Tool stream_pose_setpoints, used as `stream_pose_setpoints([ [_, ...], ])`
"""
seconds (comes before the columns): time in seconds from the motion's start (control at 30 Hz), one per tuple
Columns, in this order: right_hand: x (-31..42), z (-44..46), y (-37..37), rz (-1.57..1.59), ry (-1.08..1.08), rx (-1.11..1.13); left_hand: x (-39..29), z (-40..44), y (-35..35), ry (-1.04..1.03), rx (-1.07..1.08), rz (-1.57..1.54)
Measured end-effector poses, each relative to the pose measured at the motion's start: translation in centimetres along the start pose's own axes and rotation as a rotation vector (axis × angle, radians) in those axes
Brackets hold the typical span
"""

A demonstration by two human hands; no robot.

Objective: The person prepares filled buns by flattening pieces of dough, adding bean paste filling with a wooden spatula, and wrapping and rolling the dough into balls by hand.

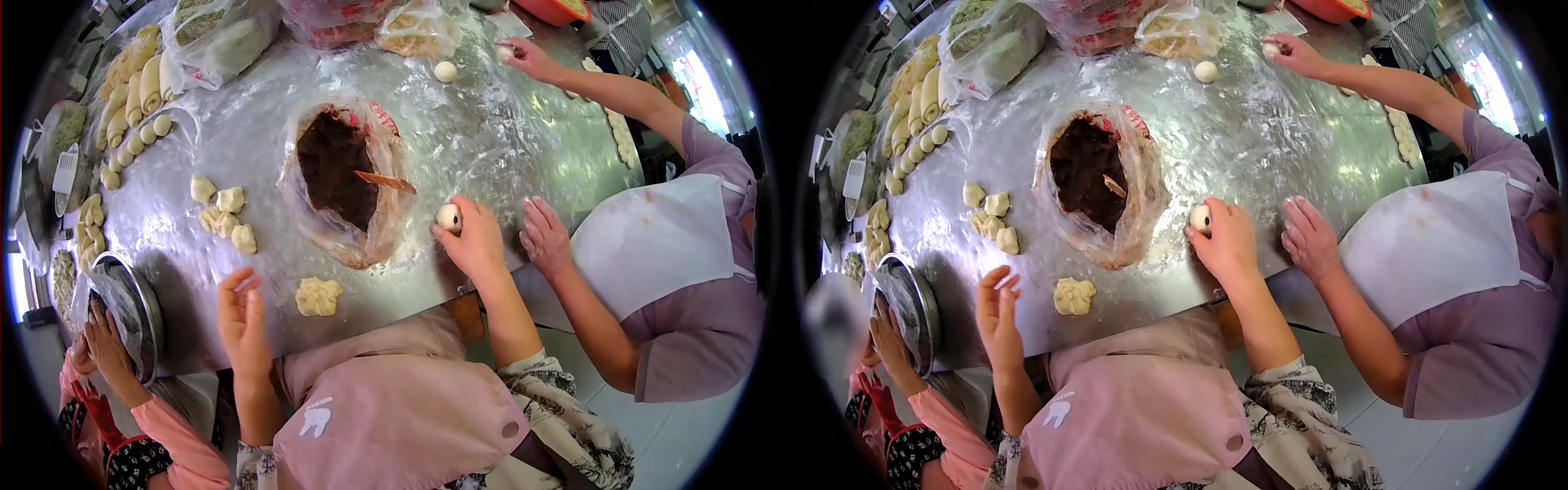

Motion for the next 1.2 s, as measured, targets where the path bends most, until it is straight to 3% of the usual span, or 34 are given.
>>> stream_pose_setpoints([
  [0.13, 4.4, -0.9, 2.9, 0.316, 0.161, -0.043, 0.0, -2.1, -6.1, 0.157, 0.385, -0.145],
  [0.23, 10.7, -1.9, 4.3, 0.405, 0.344, 0.078, -0.3, -2.9, -10.7, 0.308, 0.629, -0.247],
  [0.3, 13.6, -2.3, 3.6, 0.437, 0.431, 0.117, 0.0, -3.1, -12.9, 0.394, 0.733, -0.538],
  [0.4, 16.6, -2.8, 3.3, 0.398, 0.581, 0.086, -1.1, -3.4, -12.9, 0.469, 0.747, -0.669],
  [0.53, 18.7, -2.7, 3.6, 0.591, 0.702, -0.004, 0.0, -3.3, -11.2, 0.404, 0.779, -0.682],
  [0.6, 19.3, -2.8, 2.7, 0.558, 0.779, 0.017, 0.3, -3.5, -11.1, 0.335, 0.879, -0.728],
  [0.63, 19.5, -3.0, 2.1, 0.536, 0.815, 0.025, 0.5, -3.4, -11.1, 0.305, 0.826, -0.672],
  [0.8, 19.6, -3.5, 0.7, 0.681, 0.803, -0.043, -0.1, -3.8, -10.7, 0.265, 0.701, -0.407],
  [0.9, 19.2, -3.4, 0.6, 0.721, 0.801, -0.080, -0.9, -4.2, -11.1, 0.342, 0.621, -0.625],
  [1.0, 19.0, -3.1, 0.9, 0.734, 0.824, -0.074, -1.9, -4.4, -10.8, 0.318, 0.667, -0.558],
  [1.07, 19.7, -2.7, 1.9, 0.806, 0.792, -0.067, -1.0, -4.1, -10.7, 0.296, 0.812, -0.537],
  [1.2, 20.3, -2.5, 1.2, 0.851, 0.851, 0.172, -0.5, -4.1, -11.2, 0.181, 0.808, -0.525],
])
Point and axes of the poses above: each hand's wrist, its own z-axis towards the middle knuckle, its own y-axis out of the back of the hand, x = y × z, the point moved 8 cm from there along z, towards the middle knuckle, and after that the axes turned 9 degrees about y, right-handed, at the moved point
